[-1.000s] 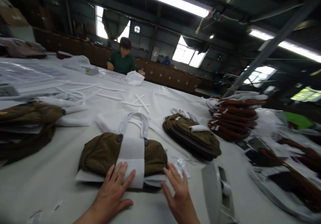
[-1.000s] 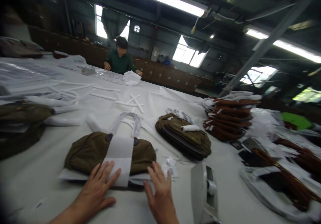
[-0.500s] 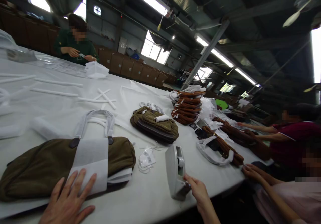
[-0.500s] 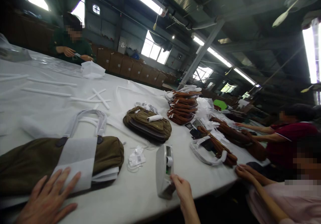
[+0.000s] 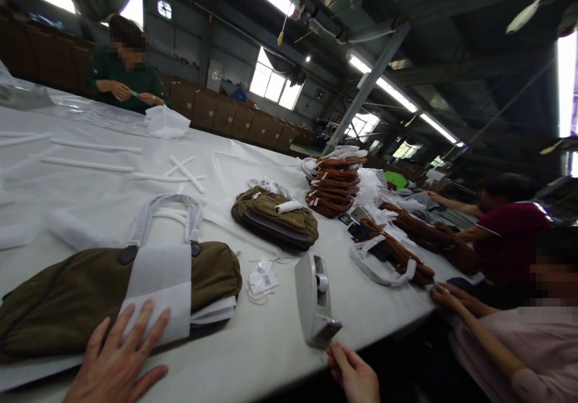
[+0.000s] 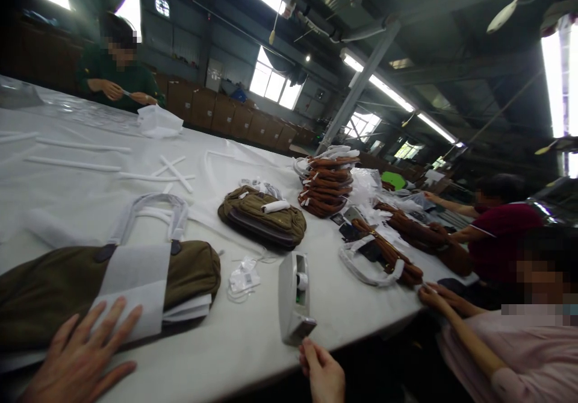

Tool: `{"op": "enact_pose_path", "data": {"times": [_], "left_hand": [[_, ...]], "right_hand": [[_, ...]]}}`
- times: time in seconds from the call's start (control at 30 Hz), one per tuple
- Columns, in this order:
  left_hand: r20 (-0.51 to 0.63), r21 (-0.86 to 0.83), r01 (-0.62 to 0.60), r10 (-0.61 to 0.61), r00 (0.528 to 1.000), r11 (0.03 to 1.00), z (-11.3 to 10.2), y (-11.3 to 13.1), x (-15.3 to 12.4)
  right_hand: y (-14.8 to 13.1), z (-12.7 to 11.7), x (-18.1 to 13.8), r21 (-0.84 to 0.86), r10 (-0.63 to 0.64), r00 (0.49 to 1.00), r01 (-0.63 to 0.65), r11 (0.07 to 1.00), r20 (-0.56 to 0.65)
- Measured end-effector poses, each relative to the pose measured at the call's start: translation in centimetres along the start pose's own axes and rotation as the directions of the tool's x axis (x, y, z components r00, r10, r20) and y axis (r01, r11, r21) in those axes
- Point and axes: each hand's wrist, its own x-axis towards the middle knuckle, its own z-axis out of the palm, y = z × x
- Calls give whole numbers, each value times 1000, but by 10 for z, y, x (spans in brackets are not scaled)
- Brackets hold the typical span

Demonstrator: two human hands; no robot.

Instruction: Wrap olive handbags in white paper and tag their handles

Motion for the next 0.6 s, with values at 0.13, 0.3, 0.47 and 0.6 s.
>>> {"op": "enact_pose_path", "data": {"times": [0.13, 0.3, 0.47, 0.6], "left_hand": [[6, 1, -13, 13, 1000, 1000, -5, -1, 0], [14, 10, -13, 12, 1000, 1000, -17, 3, 4], [65, 25, -3, 2, 998, 1000, -28, 5, 13], [63, 10, 21, -22, 998, 1000, -30, 4, 16]], "right_hand": [[34, 9, -2, -29, -4, 1000, 4, 1000, -13], [28, 18, -28, -224, -197, 970, 226, 948, 145], [-52, 74, -57, -107, -484, 644, 658, 745, 593], [-116, 140, -68, 107, -483, 220, 821, 561, 848]]}}
